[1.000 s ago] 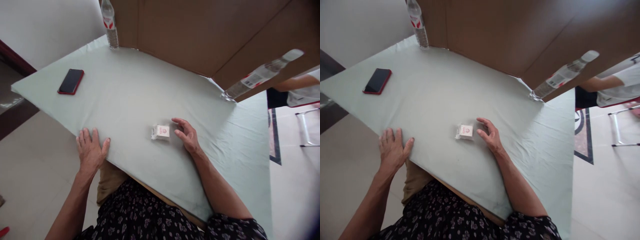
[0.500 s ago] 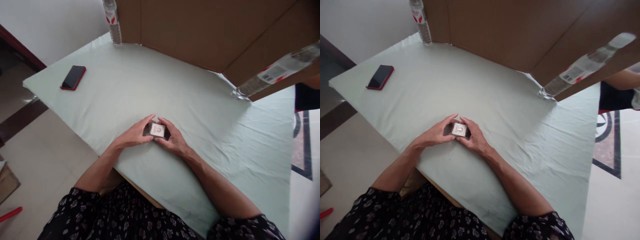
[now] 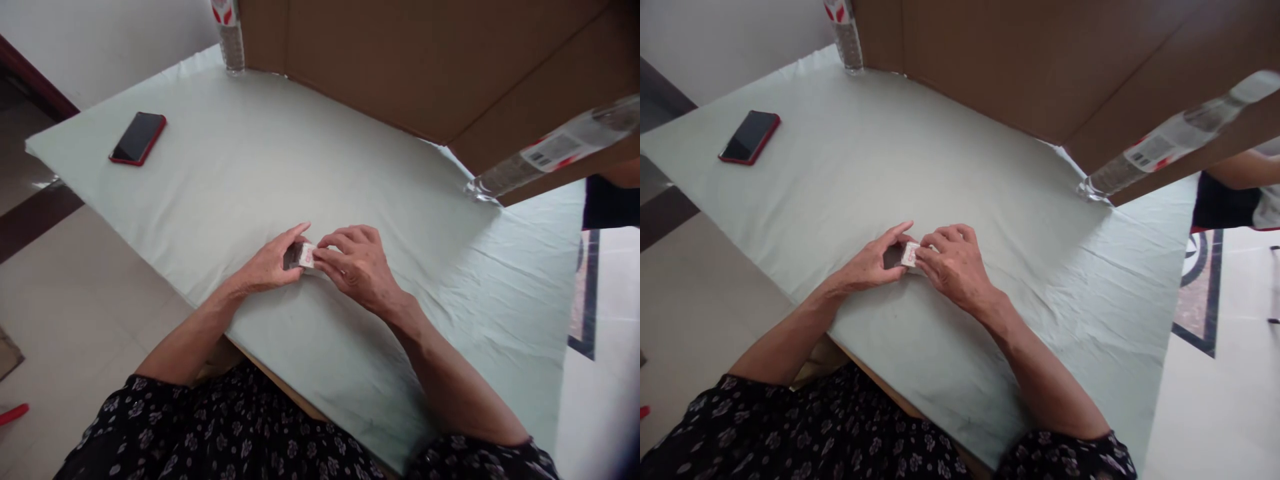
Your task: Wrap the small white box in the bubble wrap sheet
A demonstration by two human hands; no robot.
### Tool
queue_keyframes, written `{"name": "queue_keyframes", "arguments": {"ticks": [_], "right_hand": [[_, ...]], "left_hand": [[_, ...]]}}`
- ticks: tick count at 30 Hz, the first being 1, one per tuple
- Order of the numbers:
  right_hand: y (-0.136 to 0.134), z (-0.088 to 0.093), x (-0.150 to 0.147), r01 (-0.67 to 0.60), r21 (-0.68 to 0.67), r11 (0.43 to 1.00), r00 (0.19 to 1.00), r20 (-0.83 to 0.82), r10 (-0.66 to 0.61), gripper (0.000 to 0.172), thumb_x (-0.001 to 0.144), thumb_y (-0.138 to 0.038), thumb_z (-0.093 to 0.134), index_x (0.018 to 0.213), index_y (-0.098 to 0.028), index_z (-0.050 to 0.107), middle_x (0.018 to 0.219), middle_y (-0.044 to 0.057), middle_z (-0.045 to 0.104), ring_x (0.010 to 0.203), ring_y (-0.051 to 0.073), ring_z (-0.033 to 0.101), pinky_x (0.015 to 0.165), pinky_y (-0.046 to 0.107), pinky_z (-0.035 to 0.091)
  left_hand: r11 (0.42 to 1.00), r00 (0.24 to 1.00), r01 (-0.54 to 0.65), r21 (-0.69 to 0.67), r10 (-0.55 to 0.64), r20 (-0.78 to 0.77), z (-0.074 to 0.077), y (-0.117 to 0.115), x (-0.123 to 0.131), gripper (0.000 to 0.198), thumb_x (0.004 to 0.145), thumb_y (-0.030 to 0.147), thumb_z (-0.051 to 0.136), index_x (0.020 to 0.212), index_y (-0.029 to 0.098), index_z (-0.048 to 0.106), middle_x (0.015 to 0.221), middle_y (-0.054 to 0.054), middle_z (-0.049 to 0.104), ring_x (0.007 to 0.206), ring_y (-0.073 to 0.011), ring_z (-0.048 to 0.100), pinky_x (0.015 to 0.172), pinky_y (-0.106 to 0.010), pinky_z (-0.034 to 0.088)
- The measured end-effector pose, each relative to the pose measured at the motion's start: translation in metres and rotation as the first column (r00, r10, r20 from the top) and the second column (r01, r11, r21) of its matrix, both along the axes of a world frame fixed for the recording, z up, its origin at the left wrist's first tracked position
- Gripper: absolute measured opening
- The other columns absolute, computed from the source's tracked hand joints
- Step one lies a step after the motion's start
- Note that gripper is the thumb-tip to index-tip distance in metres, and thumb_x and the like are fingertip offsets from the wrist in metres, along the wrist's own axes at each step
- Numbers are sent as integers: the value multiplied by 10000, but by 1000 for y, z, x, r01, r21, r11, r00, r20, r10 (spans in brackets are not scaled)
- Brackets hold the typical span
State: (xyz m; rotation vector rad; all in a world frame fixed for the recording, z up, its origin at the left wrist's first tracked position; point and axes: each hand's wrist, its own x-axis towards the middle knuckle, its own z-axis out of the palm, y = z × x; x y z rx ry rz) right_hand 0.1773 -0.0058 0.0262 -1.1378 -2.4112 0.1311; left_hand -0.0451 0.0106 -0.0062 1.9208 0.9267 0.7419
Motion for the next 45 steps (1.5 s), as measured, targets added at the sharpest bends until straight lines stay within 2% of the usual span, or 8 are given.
{"name": "queue_keyframes", "arguments": {"ticks": [9, 14, 20, 27, 29, 34, 39, 45], "right_hand": [[13, -6, -9, 87, 20, 996, 992, -92, -85, 197, 982, -240, 459, 895, -251, 636, 927, 47, 745, 906, 233, 639, 911, 437, 409], [23, -1, -11, 134, -61, 989, 963, -229, -144, 181, 998, -281, 425, 899, -248, 572, 893, 37, 716, 856, 212, 646, 897, 402, 435], [43, 7, -12, 201, -60, 978, 932, -296, -210, 186, 1009, -329, 437, 910, -246, 571, 929, 40, 718, 873, 216, 649, 903, 398, 442], [96, -1, -8, 313, -48, 948, 901, -302, -313, 192, 1003, -321, 444, 892, -241, 579, 947, 64, 708, 896, 234, 629, 922, 416, 430], [111, -6, -9, 351, -79, 933, 889, -283, -359, 167, 980, -277, 461, 867, -235, 578, 925, 63, 699, 874, 231, 616, 915, 413, 429], [133, -16, -6, 376, -157, 913, 855, -321, -407, 168, 950, -258, 493, 818, -219, 589, 881, 56, 682, 858, 221, 615, 883, 392, 450], [94, 5, 1, 244, -212, 946, 733, -599, -323, 216, 976, -366, 512, 961, -227, 677, 862, 23, 674, 774, 176, 640, 780, 349, 508], [-17, 71, 4, -210, -272, 939, 822, -569, 19, 230, 964, -370, 556, 1129, -360, 717, 661, -19, 617, 583, 173, 591, 601, 339, 519]], "left_hand": [[999, 1000, -7, 42, 8, -21, -3, -1, 1, 851, 752, 174, 585, 1568, 198, 345, 1328, -98, 649, 1141, -215, 634, 1042, -363, 495], [995, 999, -27, 94, 24, 28, -5, -1, 2, 878, 753, 155, 556, 1590, 210, 299, 1478, -138, 534, 1330, -253, 544, 1118, -411, 456], [994, 994, -39, -104, 49, 101, -6, -1, 5, 903, 824, 335, 669, 1608, 209, 238, 1572, -183, 435, 1371, -313, 530, 1096, -467, 485], [962, 971, 5, -272, 61, 233, -5, 1, 7, 1029, 814, 528, 709, 1620, 193, 164, 1294, -164, 621, 1118, -263, 670, 949, -396, 544], [959, 944, 22, -284, 74, 321, -4, 1, 7, 1008, 796, 529, 727, 1601, 221, 205, 1316, -156, 608, 1109, -252, 666, 947, -388, 535], [894, 915, 17, -447, 166, 368, -3, 1, 6, 666, 795, 504, 756, 1331, 156, 568, 1170, -122, 674, 1011, -235, 660, 878, -342, 517], [837, 856, -40, -546, 311, 413, -3, 3, 7, 574, 749, 469, 803, 1194, 137, 659, 1045, -87, 709, 967, -219, 652, 861, -320, 493], [805, 814, -26, -593, 361, 454, -4, 5, 10, 481, 751, 425, 780, 1129, 154, 658, 980, -56, 702, 881, -172, 632, 801, -286, 467]]}}
